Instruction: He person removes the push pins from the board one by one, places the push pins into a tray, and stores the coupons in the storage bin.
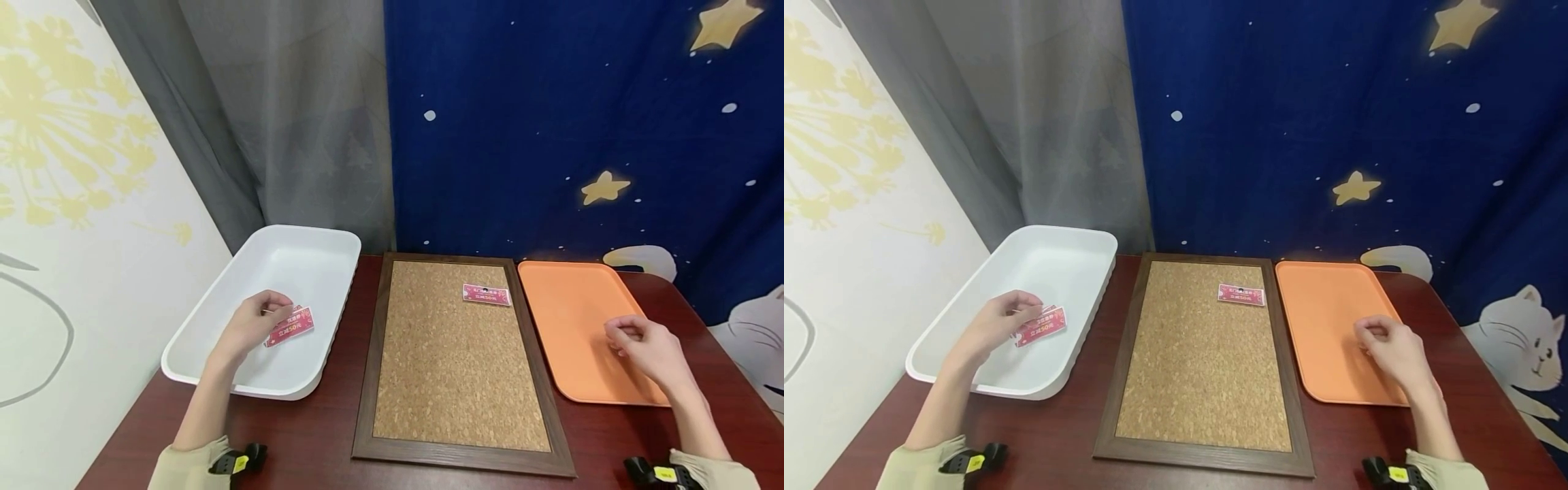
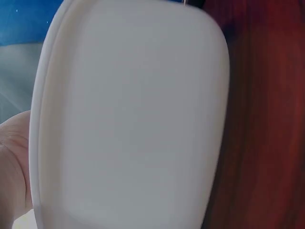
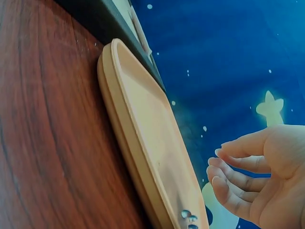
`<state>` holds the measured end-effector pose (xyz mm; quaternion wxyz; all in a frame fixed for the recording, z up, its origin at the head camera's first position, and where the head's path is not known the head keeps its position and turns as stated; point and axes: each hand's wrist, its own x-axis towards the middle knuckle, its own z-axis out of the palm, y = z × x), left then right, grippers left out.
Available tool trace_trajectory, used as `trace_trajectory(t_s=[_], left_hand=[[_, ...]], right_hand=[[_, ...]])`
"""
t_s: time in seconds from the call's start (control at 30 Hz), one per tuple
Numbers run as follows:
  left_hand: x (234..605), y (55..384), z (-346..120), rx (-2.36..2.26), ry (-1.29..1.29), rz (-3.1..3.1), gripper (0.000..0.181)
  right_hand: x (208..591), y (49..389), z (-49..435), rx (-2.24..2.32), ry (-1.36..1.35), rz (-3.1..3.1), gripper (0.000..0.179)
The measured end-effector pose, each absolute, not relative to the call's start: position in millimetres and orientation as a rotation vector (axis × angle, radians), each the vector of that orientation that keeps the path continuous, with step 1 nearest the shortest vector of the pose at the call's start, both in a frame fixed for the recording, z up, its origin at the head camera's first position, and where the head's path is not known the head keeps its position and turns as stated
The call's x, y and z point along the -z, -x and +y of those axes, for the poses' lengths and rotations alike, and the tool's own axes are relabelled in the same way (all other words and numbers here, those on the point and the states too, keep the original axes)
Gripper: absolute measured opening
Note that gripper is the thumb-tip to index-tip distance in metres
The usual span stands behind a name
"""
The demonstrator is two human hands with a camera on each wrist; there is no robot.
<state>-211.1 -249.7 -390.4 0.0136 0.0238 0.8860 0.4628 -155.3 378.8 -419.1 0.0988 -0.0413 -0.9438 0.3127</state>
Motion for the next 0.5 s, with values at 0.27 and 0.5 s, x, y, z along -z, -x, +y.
trace_trajectory(t_s=[0.27,0.5], left_hand=[[386,217,-221,-1.495,-0.161,2.702,0.021],[383,221,-195,-1.548,-0.195,2.626,0.02]], right_hand=[[417,165,367,-0.961,0.066,-2.763,0.028],[414,173,354,-1.075,0.019,-2.732,0.025]])
